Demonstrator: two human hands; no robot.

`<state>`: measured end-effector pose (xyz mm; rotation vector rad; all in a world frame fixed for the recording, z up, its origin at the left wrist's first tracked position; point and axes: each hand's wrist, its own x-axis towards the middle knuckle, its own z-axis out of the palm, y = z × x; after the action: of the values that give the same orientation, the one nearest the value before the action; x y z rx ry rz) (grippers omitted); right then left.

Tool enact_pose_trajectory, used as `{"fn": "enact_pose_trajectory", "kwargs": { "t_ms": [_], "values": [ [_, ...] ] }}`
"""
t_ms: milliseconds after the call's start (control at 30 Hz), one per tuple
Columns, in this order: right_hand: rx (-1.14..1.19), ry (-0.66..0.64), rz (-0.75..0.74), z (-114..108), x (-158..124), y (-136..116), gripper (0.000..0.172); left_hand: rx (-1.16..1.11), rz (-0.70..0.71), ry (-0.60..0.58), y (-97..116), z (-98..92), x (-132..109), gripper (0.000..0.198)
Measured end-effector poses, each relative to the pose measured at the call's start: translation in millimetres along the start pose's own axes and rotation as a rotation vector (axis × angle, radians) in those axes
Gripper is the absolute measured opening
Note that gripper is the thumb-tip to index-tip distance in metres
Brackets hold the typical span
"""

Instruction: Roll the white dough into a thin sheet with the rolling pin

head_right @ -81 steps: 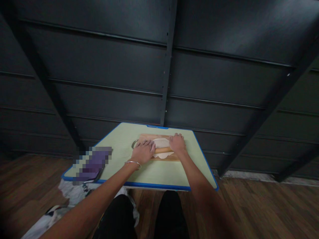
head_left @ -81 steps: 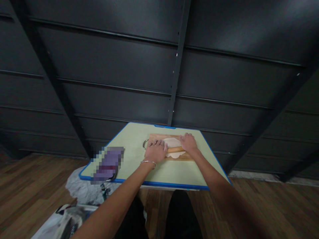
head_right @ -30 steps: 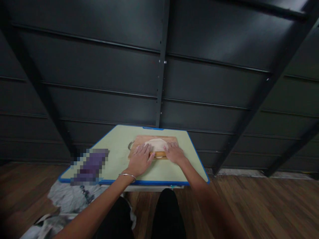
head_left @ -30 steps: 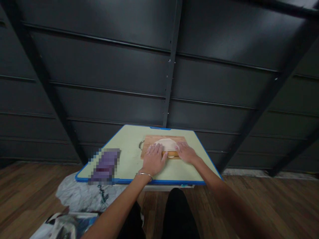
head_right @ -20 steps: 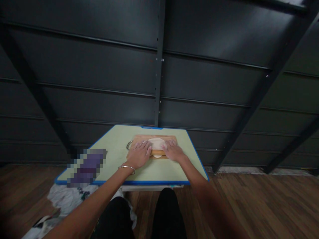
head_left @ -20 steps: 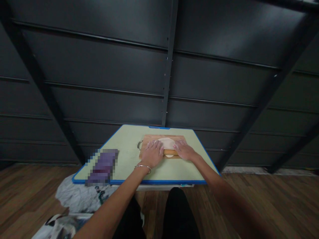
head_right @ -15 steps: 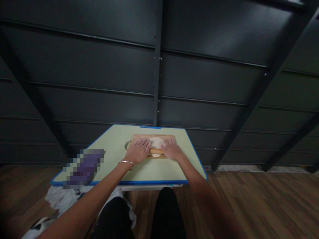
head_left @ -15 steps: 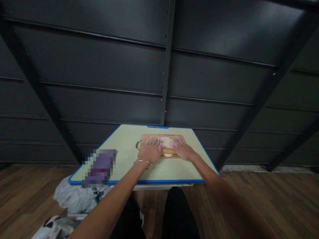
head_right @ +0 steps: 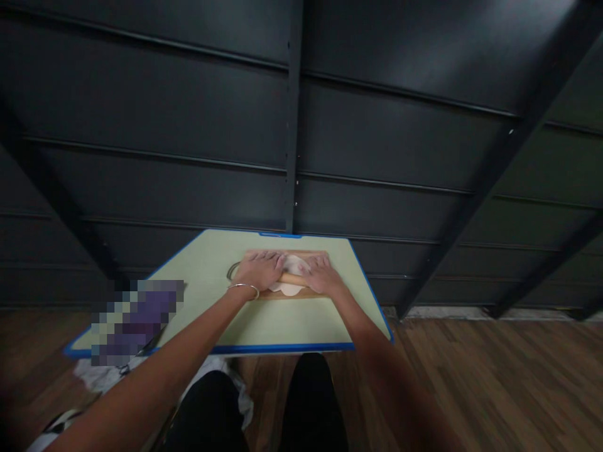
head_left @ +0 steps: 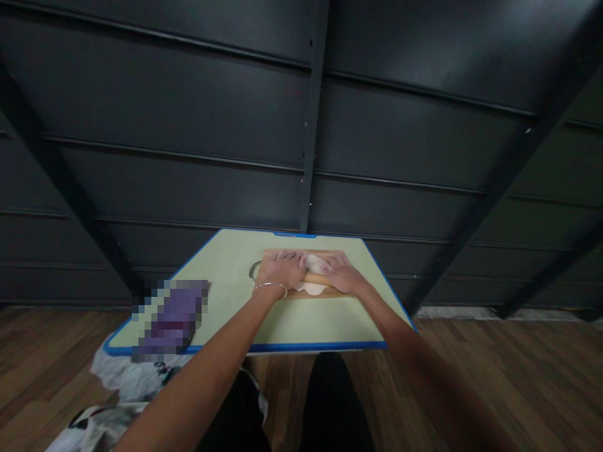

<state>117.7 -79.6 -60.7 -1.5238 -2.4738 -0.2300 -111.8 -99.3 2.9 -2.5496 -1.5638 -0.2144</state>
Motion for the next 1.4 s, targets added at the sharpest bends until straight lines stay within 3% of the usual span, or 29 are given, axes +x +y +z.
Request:
{"fn": "enact_pose_trajectory", "kwargs": {
  "t_ms": [167,300,500,700,833,1033,1167,1400],
  "values": [
    [0.017,-0.058,0.013,-2.1,5.7,5.9,0.051,-0.034,-0.001,-0.008,-0.3,-1.2,12.3,0.058],
    [-0.002,-0.111,-0.048,-5.2,7.9,8.6,0.048,-0.019,-0.082,-0.019,-1.1,1.7,21.5,0.059],
    [-0.084,-0.041,-0.024,-11.8,4.1,5.9,0.053,-0.056,-0.199,-0.04,5.2,-7.5,30.2,0.058],
    [-0.037,-0.023,0.027,-13.0,4.8,5.8,0.055,-0.14,-0.118,-0.119,-1.6,-2.1,48.0,0.059],
    [0.088,0.09,0.083,-18.5,8.1,5.7,0.057,-0.197,-0.107,-0.124,-8.6,9.7,65.5,0.065],
    [0.197,0.238,-0.011,-24.4,11.7,10.4,0.058,-0.237,-0.185,0.021,-7.4,12.5,77.5,0.073],
    [0.299,0.301,0.04,-19.6,19.6,21.0,0.055,-0.274,-0.251,0.124,-7.2,13.5,84.6,0.078],
    [0.436,0.36,0.149,-9.2,32.1,39.5,0.054,-0.332,-0.173,0.07,-11.4,16.5,106.1,0.065]
  ]
}}
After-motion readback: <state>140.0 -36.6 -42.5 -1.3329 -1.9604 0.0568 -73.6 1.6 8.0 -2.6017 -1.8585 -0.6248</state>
